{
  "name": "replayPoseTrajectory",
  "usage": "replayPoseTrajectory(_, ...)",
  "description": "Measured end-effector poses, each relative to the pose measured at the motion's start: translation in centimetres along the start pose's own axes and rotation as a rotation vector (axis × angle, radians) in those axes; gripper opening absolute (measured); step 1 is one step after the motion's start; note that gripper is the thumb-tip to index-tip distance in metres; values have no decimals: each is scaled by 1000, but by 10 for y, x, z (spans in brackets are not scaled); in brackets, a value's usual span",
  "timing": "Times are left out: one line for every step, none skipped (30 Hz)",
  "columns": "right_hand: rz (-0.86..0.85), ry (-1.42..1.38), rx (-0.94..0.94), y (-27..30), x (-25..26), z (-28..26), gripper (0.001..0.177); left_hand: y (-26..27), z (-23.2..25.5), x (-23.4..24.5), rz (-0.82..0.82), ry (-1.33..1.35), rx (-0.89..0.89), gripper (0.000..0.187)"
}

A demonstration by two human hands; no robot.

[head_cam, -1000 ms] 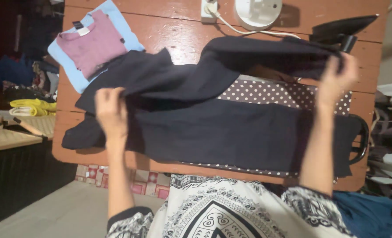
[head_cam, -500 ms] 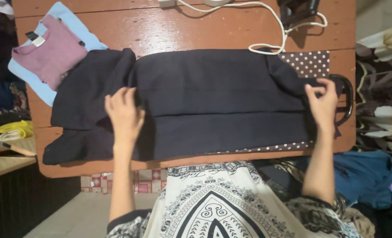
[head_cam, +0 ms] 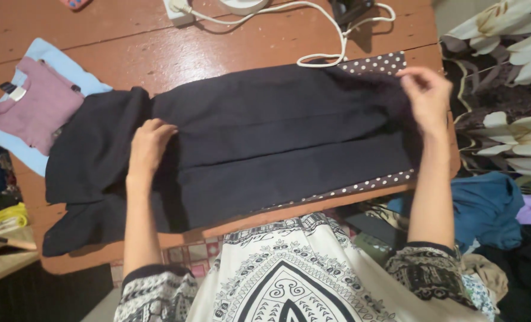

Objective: The person folds a light blue shirt on a polka-dotted ironing board, then irons a black garment using a handheld iron. The folded shirt is placed on a table beside other folded clothes.

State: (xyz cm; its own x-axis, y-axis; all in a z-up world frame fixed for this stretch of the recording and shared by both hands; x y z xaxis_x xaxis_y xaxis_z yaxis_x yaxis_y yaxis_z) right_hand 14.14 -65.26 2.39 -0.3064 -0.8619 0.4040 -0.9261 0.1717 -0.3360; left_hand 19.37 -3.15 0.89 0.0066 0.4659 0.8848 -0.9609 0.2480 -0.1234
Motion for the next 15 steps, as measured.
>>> replayPoseTrajectory(71, -37, -51, -2, 13, -1, 10, 0, 6, 14, 41, 70, 2, 11)
replayPoseTrajectory(143, -75, -101, -3, 26, -1, 10, 1, 11, 31, 82, 141, 4, 12)
replayPoseTrajectory(215, -114, -148, -5, 37, 0, 11, 1, 16, 46, 125, 211, 4, 13)
replayPoseTrajectory(220, -156, -124, -8, 39, -3, 13, 2, 14, 58, 163, 283, 75, 13)
replayPoseTrajectory(226, -197, -99, -11, 41, -5, 15, 4, 11, 68, 200, 355, 143, 13)
replayPoseTrajectory(232, -239, -74, -14, 44, -6, 17, 5, 6, 75, 237, 428, 212, 13)
replayPoseTrajectory(246, -265, -65, -14, 46, -5, 18, 6, 3, 83, 300, 411, 220, 11)
replayPoseTrajectory(261, -290, -56, -14, 47, -2, 19, 7, -2, 93, 363, 395, 227, 12)
replayPoseTrajectory(276, -312, -41, -17, 53, 1, 20, 6, -8, 99, 368, 343, 261, 11)
replayPoseTrajectory(268, -274, -40, -19, 55, 5, 20, 6, -13, 105, 373, 292, 295, 10)
replayPoseTrajectory(261, -235, -40, -22, 53, 10, 20, 5, -6, 111, 365, 225, 219, 8)
replayPoseTrajectory(254, -197, -41, -25, 56, 14, 19, 4, 3, 117, 357, 160, 144, 6)
replayPoseTrajectory(264, -289, -84, -26, 54, 22, 21, 2, 10, 118, 337, 103, 100, 8)
replayPoseTrajectory(275, -382, -126, -27, 44, 31, 23, -1, 18, 118, 318, 48, 55, 11)
replayPoseTrajectory(280, -479, -174, -24, 30, 38, 25, 1, 24, 116, 289, 2, 44, 15)
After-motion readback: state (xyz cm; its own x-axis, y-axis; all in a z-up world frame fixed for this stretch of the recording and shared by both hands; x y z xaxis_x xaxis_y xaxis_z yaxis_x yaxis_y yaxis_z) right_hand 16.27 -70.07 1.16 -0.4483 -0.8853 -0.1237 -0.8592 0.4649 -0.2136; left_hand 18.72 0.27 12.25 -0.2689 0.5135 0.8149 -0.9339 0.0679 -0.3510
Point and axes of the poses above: each hand's wrist, its own y-axis away from the middle knuckle, its own x-axis out of the back of the hand, z = x × y, the point moved 9 cm from there along -y, towards the middle knuckle, and after that the axes turned 11 degrees about x, right-handed, at the moved point
